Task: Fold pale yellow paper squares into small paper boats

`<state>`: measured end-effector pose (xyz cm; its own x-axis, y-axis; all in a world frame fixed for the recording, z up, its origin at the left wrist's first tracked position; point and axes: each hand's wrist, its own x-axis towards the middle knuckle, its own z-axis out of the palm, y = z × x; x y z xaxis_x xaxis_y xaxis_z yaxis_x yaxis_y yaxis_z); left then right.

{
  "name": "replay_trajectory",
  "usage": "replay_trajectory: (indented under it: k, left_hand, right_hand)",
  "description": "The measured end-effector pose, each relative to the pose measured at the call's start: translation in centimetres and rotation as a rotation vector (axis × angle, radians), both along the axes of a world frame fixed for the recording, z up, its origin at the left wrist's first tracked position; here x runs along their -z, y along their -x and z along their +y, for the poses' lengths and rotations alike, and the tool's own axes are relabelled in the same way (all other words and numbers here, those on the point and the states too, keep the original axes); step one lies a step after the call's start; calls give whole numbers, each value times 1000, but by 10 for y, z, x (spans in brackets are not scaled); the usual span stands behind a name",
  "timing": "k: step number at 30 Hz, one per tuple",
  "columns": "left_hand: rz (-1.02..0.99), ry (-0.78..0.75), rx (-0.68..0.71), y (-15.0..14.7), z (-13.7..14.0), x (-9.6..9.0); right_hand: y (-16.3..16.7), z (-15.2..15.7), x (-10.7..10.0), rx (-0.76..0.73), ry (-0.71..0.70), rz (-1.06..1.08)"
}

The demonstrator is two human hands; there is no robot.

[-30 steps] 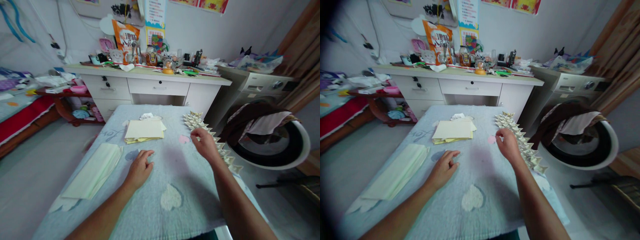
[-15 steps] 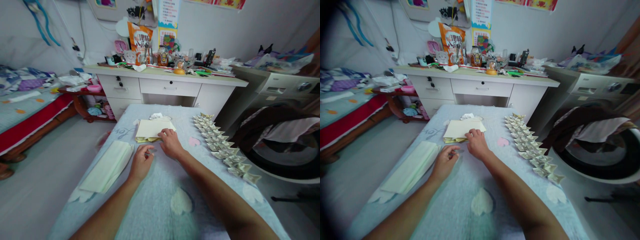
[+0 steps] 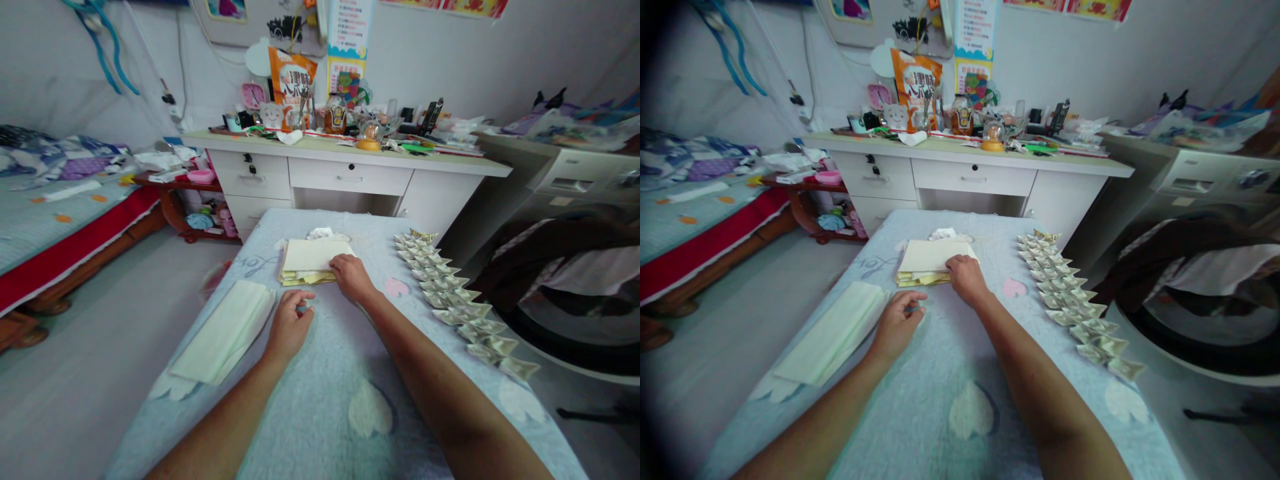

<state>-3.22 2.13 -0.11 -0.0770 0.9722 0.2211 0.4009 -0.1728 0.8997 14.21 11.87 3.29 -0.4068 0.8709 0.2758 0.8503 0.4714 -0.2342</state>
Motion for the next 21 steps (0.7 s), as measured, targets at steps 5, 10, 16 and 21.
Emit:
replay_trajectory:
  k: [5, 10, 16, 21]
  left_hand:
    - [-13, -4, -16, 0, 0, -2]
    - [-54, -14, -54, 0, 2, -1]
    - [-258, 52, -140, 1, 9, 9]
    - [-421, 34, -134, 2, 18, 15]
  right_hand:
    - [3, 2, 0, 78, -27, 22]
    - [21, -14, 0, 34, -143, 115]
    - [46, -21, 1, -104, -158, 107]
    - [54, -16, 4, -96, -163, 79]
